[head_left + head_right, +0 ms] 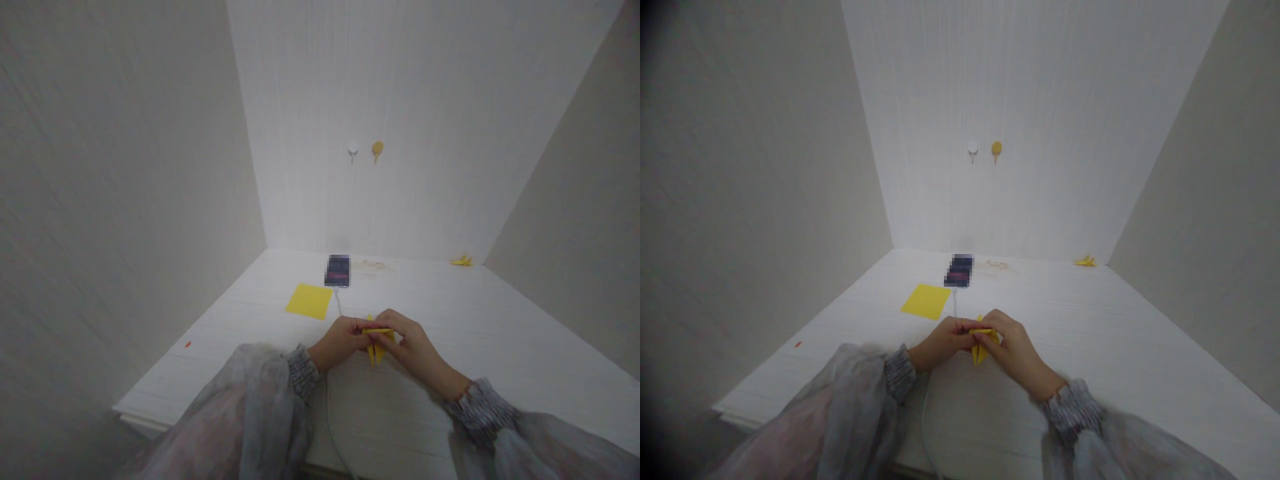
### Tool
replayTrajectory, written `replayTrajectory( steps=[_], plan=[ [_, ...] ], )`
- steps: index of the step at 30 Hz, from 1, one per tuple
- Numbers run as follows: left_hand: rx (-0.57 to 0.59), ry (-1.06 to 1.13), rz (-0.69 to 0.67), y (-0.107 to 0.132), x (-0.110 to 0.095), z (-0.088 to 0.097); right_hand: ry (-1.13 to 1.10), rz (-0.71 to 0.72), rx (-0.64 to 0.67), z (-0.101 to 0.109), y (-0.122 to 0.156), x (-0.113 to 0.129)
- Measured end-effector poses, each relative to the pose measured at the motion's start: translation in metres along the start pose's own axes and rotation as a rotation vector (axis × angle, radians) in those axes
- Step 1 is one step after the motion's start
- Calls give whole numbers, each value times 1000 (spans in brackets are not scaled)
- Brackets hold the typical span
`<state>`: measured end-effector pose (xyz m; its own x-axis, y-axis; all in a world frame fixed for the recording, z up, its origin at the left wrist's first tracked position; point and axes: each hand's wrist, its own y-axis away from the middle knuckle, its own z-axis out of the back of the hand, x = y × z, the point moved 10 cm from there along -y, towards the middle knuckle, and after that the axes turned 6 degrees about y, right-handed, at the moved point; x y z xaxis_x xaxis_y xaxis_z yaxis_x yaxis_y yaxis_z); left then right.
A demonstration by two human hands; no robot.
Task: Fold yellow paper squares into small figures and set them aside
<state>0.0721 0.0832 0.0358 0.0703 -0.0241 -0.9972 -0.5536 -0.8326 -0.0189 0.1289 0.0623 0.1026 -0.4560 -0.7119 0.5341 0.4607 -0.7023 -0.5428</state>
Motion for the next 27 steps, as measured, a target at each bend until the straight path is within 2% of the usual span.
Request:
replayTrajectory(
  steps=[9,12,18,24,27],
  plan=[
    [18,273,92,2,5,-6,4,29,-14,2,3,1],
    [-11,331,114,2,7,-5,-2,54,-23,4,3,4],
    [-28,344,160,2,13,-3,-39,16,-14,4,1,2],
    [-14,335,117,4,3,-5,-80,6,-26,9,1,5],
    [-27,328,137,5,4,-5,-84,7,-34,12,1,8]
  ],
)
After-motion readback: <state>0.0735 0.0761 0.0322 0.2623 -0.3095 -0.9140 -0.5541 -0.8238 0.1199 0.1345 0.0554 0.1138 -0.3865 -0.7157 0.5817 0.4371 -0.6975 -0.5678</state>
